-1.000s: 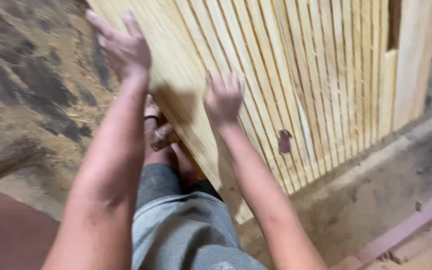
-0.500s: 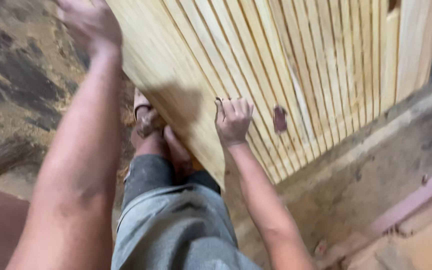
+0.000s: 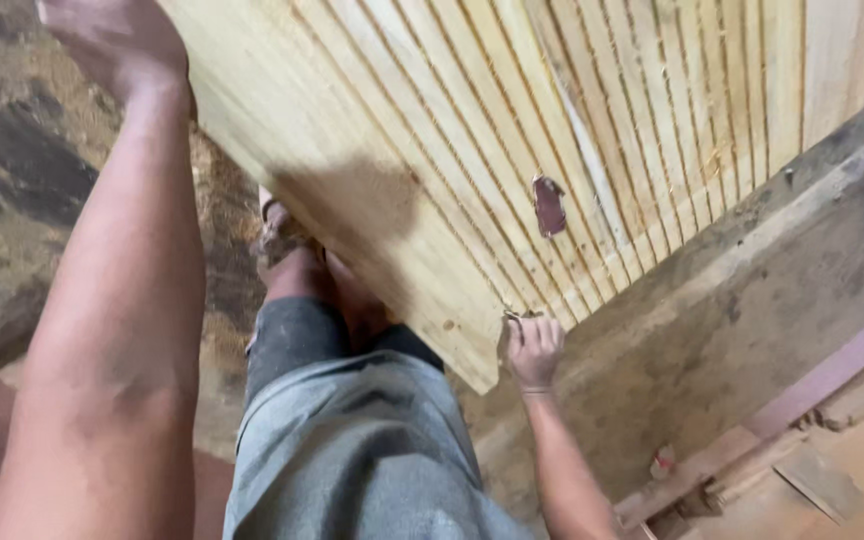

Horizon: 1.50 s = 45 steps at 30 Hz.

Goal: The person carves a large wooden board using a chisel and a mallet. They repeatedly strike the chisel to remove wood shavings and smooth the surface, working methodically along the grain.

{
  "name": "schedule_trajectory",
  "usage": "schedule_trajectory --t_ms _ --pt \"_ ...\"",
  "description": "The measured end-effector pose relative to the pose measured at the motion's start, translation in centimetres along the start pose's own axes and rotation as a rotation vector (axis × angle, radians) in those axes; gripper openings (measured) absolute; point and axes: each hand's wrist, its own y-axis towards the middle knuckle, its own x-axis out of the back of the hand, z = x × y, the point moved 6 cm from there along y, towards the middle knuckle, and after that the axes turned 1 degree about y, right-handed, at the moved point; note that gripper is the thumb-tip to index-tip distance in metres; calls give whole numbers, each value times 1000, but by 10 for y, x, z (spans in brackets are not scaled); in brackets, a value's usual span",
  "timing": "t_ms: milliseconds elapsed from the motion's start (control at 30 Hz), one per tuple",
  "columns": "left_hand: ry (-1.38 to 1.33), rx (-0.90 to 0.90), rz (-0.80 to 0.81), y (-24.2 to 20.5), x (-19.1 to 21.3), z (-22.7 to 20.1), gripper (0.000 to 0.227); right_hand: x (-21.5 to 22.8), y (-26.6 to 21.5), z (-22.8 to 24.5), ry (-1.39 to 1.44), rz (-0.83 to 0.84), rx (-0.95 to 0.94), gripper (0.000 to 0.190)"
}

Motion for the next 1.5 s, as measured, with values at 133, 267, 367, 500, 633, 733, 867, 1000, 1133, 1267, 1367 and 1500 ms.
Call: schedule_trajectory --t_ms 133,267,367,500,633,733,867,1000,1133,1267,1367,1500 --pt "736 -298 79 12 -30 4 32 -14 17 5 30 -12 -2 15" --pt "278 0 93 12 -19 28 31 -15 19 11 65 -3 -2 16" --pt "168 30 66 15 -15 19 34 -23 28 7 109 -35 -48 18" --pt "179 45 52 10 -2 10 38 -18 20 10 108 -14 -17 18" --pt "127 16 23 24 -5 -14 44 -3 37 23 140 -86 16 15" --pt "120 32 30 13 2 -4 49 11 50 35 144 -98 6 13" --pt "122 38 32 9 4 -9 56 -11 93 64 178 -14 63 18" --pt "89 77 37 11 4 -22 63 -14 143 100 151 -118 138 17" --pt "76 165 69 3 16 -40 71 -20 193 148 132 -172 132 20" --pt "5 199 57 1 40 -82 79 -40 262 194 156 -195 129 22" --pt "20 151 32 0 70 -118 79 -40 316 233 201 -217 145 21" --pt "-5 482 278 -6 76 -124 84 -34 368 273 353 -220 149 15"
